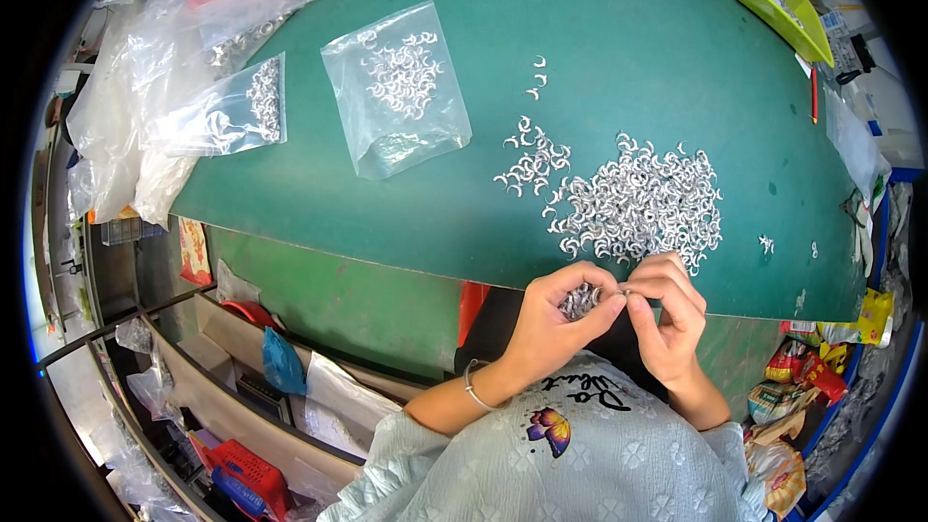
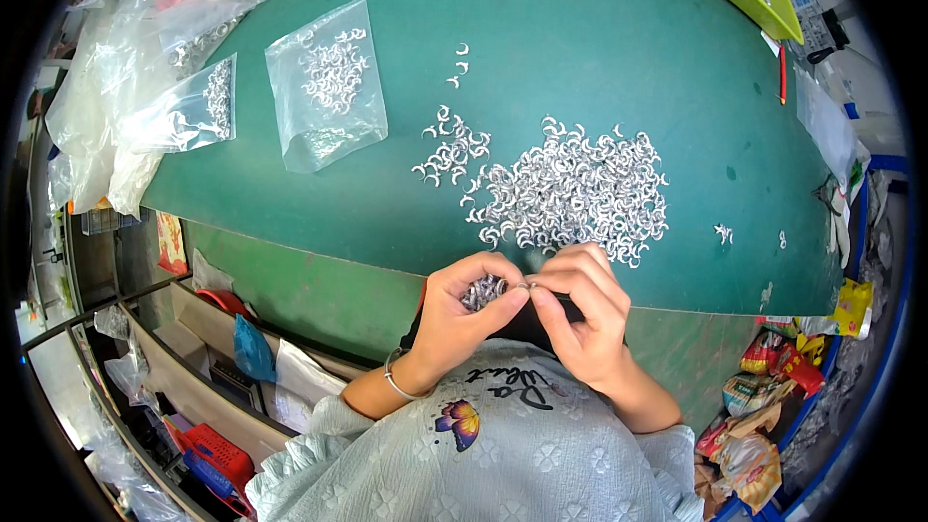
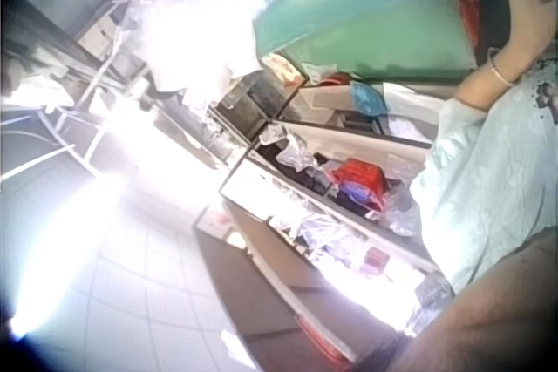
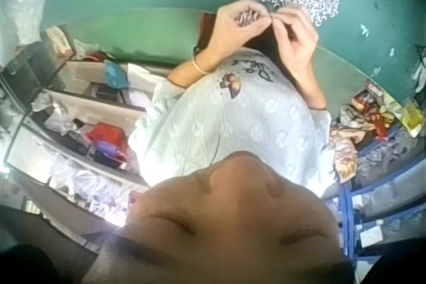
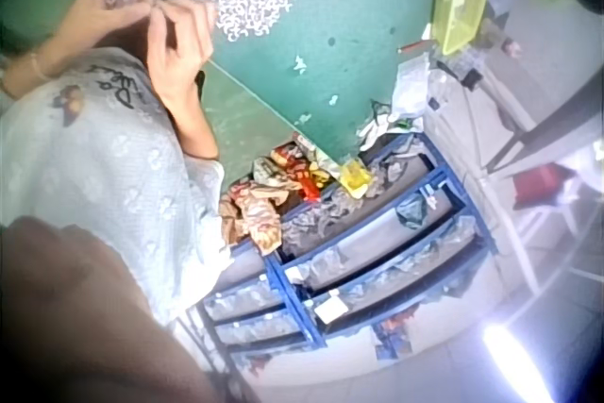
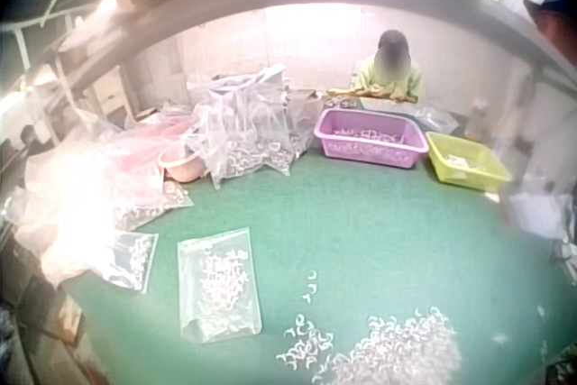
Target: The person sorts small silver metal clips on a green table, picking them up one by one and placing them into a clear plastic bag. The person occasionally gathers scattered clips into a central pile before continuing to transfer them into the bag.
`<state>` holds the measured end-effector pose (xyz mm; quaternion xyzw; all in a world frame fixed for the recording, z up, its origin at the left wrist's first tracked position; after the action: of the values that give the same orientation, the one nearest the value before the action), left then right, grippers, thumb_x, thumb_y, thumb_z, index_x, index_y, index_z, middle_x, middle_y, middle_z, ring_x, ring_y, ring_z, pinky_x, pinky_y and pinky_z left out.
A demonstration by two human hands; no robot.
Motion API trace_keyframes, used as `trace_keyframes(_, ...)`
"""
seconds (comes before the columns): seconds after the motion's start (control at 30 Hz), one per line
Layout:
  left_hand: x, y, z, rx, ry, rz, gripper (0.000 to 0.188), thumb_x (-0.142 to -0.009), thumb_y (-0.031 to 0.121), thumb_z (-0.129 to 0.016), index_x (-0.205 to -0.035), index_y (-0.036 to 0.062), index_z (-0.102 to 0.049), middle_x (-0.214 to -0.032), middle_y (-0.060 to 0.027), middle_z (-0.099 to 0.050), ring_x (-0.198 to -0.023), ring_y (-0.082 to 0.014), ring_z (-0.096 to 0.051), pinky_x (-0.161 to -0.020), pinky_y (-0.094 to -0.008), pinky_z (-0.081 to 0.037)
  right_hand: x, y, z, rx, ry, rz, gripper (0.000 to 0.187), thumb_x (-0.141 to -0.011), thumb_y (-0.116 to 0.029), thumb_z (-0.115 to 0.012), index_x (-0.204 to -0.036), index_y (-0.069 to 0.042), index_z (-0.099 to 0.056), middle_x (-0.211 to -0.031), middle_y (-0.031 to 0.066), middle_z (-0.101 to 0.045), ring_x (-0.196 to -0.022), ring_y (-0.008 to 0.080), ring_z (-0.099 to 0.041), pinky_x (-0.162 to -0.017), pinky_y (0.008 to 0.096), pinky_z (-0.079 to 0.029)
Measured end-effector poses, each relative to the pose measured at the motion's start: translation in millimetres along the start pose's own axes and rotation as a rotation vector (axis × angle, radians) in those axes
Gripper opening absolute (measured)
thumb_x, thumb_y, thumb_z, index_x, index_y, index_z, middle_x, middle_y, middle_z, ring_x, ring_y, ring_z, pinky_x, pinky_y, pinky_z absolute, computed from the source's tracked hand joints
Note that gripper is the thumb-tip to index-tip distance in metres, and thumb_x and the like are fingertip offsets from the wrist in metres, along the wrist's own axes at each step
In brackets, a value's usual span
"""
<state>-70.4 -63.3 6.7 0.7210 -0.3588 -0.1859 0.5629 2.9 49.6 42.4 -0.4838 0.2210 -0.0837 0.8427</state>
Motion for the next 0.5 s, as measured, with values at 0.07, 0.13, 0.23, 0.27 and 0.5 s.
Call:
trace_keyframes(0.07,-0.5,-5.5,2.1,0.209,-0.046,0.069,0.006,-0.080,0.004,-0.058,-0.084,-0.0001,-0.055,-0.075,-0.0036,-0.055,-0.064,-0.0068,-0.047,-0.056,-0.0193,-0.037,-7.4,0.7,0.9,-0.044,-0.063,-0.020,0.009,-0.071,0.004,-0.061,-0.080,0.003,-0.060,-0.075,0.0123,-0.058,-0.070,0.0242,-0.054,-0.066,0.0322,-0.043)
trace_keyframes(0.13,0.8,-12.2,3.2,0.624,-0.117,0.301,0.008,-0.081,0.007,-0.054,-0.085,0.0013,-0.051,-0.073,-0.0049,-0.052,-0.060,-0.0072,-0.043,-0.050,-0.0191,-0.033,-18.8,6.0,2.5,-0.036,-0.077,-0.020,0.009,-0.072,0.004,-0.060,-0.081,0.003,-0.061,-0.073,0.0120,-0.059,-0.069,0.0238,-0.054,-0.066,0.0328,-0.043)
trace_keyframes(0.23,-2.9,-6.4,4.4,0.636,-0.173,0.244,0.010,-0.082,0.012,-0.052,-0.085,0.0029,-0.048,-0.069,-0.0059,-0.049,-0.056,-0.0072,-0.038,-0.044,-0.0195,-0.026,-59.3,18.4,1.9,0.211,-0.029,0.038,0.009,-0.074,0.004,-0.059,-0.083,0.002,-0.060,-0.076,0.0119,-0.059,-0.070,0.0252,-0.054,-0.066,0.0332,-0.044)
trace_keyframes(0.27,-3.5,-7.1,5.2,0.645,-0.179,0.244,0.011,-0.081,0.013,-0.052,-0.085,0.0029,-0.049,-0.069,-0.0064,-0.049,-0.056,-0.0073,-0.039,-0.044,-0.0194,-0.026,-76.1,21.6,-1.9,0.265,-0.062,0.079,0.011,-0.075,0.002,-0.059,-0.085,0.002,-0.060,-0.078,0.0120,-0.059,-0.071,0.0262,-0.054,-0.067,0.0335,-0.044)
trace_keyframes(0.5,-9.7,-11.9,13.7,0.633,-0.093,0.271,0.015,-0.086,0.015,-0.052,-0.080,0.0012,-0.051,-0.069,-0.0065,-0.051,-0.053,-0.0071,-0.039,-0.042,-0.0194,-0.027,-163.6,61.0,-49.9,0.523,-0.221,0.368,0.019,-0.075,-0.001,-0.056,-0.094,-0.001,-0.060,-0.092,0.0088,-0.058,-0.087,0.0252,-0.052,-0.077,0.0347,-0.041)
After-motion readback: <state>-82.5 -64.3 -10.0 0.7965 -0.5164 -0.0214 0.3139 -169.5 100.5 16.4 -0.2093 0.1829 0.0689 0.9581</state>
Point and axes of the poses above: each hand's wrist, its own x-axis away from the middle knuckle, its own z-axis out of the back of the hand, y = z × x, the point moved 4 cm from there along -x, towards the middle knuckle
